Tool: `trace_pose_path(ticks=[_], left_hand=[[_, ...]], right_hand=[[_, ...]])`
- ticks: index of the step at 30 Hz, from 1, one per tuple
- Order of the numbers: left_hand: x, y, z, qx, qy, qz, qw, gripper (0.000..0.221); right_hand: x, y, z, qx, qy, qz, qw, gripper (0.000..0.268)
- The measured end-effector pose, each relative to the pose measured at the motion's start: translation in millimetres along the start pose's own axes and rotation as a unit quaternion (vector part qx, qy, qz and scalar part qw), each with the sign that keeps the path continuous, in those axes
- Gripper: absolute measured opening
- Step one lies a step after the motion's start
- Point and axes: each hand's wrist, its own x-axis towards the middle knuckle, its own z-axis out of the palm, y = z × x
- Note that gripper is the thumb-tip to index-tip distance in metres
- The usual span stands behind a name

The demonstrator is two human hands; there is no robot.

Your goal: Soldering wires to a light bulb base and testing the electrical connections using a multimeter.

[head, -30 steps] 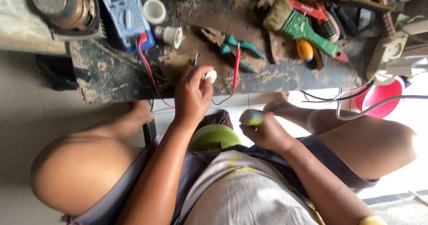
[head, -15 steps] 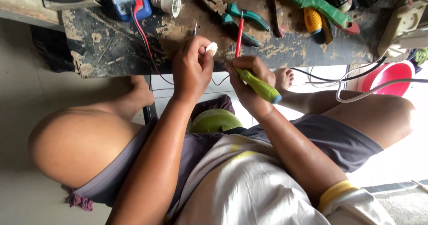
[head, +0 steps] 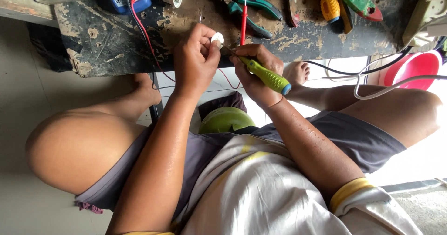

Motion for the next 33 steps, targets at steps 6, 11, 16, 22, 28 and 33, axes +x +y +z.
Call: trace_pose_path(ticks=[6,11,16,22,28,33], left_hand=[[2,-1,0,-0.009,0.000,0.014,1.000,0.011],[1,0,-2,-0.008,-0.017,0.019,1.000,0.013],[0,1,-3,-0.012,-0.020,0.030,0.999,0.013],[1,0,-2,-0.022,-0.012,0.019,1.000,0.011],[2,-1,-2,-0.008,-0.010,0.017,1.000,0.013],[2,-1,-1,-0.029,-0.015,0.004,0.999,0.012]], right_hand=[[4,-4,-4,0.037,-0.027,0.054,0.998,0.008],[7,-6,-4,0.036,-0.028,0.051,0.998,0.008],[10,-11,-1,0.063,-0.022,0.070,0.995,0.008],[9,-7,-1,0.104,-0.018,0.091,0.990,0.006],[11,-9,-2,0.049,-0.026,0.047,0.997,0.007],[9,-9,-3,0.042,-0.029,0.040,0.998,0.008]])
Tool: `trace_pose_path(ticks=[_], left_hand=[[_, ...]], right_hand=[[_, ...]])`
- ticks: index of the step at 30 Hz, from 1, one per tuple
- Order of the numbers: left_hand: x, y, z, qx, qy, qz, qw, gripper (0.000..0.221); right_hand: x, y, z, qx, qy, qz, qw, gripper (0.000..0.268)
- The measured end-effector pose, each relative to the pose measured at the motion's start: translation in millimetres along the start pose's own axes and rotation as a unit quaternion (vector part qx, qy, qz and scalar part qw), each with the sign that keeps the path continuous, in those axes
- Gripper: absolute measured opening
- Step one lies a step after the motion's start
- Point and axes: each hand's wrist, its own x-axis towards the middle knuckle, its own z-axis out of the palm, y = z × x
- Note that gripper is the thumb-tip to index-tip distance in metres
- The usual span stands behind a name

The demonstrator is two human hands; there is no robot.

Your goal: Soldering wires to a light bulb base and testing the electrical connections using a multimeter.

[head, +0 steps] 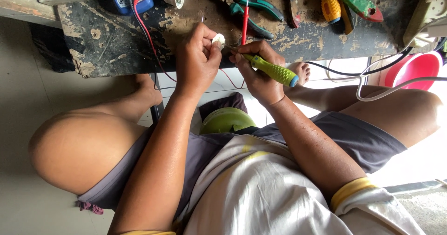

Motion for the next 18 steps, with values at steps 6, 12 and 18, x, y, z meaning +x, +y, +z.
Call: trace_pose_path(ticks=[6,12,18], left_hand=[[1,0,2,0.004,0.010,-0.008,1.000,0.013],[0,-4,8,0.071,0.026,-0.005,0.997,0.008],[-9,-13,10,0.196,0.036,0.050,0.979,0.019]], right_hand=[[1,2,1,0.022,0.004,0.014,1.000,0.007],[0,2,2,0.009,0.005,0.012,1.000,0.008],[0,8,3,-0.017,0.009,0.007,1.000,0.007]])
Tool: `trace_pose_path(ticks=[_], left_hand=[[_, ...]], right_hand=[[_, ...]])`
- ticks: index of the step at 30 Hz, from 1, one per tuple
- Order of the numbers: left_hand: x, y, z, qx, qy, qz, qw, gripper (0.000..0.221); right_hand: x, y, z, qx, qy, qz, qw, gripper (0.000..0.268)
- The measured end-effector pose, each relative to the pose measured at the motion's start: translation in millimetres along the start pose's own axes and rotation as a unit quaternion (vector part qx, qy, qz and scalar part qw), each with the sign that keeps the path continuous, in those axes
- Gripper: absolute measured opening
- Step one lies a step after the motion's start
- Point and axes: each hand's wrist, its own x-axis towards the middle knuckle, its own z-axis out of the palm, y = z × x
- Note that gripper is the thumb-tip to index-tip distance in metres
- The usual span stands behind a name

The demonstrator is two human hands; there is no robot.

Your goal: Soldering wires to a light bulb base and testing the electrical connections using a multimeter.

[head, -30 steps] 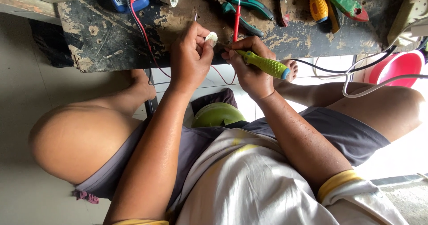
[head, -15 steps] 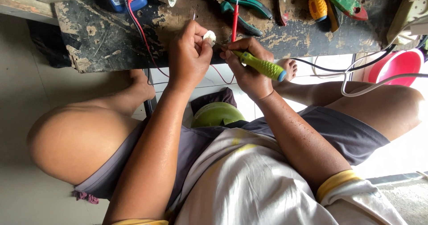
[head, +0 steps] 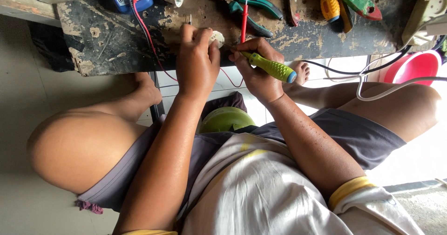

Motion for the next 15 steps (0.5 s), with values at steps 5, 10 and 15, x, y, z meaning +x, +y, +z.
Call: trace_pose_path(ticks=[5,10,15], left_hand=[[-3,0,-5,-0.004,-0.025,0.009,1.000,0.031],[0,0,-10,-0.011,-0.037,0.034,0.999,0.020],[0,2,-10,-0.010,-0.036,0.031,0.999,0.021]], right_hand=[[1,-4,-1,0.011,-0.007,0.000,1.000,0.007],[2,-4,0,0.020,-0.004,-0.001,1.000,0.006],[4,-5,1,0.039,-0.013,0.024,0.999,0.008]])
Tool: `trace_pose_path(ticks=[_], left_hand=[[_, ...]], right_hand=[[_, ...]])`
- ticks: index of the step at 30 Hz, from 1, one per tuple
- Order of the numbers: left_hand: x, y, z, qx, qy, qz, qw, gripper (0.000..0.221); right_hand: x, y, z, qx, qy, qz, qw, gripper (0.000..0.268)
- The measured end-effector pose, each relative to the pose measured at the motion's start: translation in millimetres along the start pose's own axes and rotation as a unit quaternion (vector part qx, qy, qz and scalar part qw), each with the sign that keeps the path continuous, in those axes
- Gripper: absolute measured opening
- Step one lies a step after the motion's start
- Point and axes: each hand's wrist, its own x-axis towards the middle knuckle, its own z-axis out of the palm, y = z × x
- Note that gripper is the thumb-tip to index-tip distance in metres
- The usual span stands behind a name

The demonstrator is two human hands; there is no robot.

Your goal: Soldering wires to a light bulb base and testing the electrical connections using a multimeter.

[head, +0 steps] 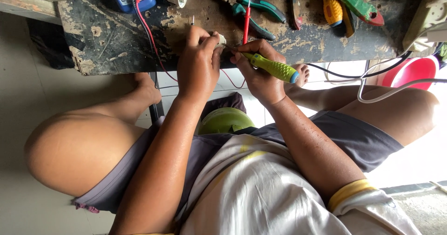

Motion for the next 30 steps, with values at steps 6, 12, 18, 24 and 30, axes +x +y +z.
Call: trace_pose_path(ticks=[6,12,18,24,30], left_hand=[[3,1,-3,-0.009,0.015,0.012,1.000,0.012],[2,5,-1,0.015,-0.005,-0.033,0.999,0.019],[1,8,3,0.047,0.003,-0.034,0.998,0.021],[0,5,5,0.024,0.009,-0.035,0.999,0.023],[1,4,8,0.029,0.005,-0.044,0.999,0.027]], right_hand=[[1,-3,3,0.052,-0.003,0.025,0.998,0.009],[-1,0,4,0.103,0.002,0.024,0.994,0.011],[-3,9,-2,-0.036,-0.001,-0.023,0.999,0.008],[-2,5,4,0.032,0.008,-0.004,0.999,0.008],[-2,5,7,0.058,0.012,0.013,0.998,0.010]])
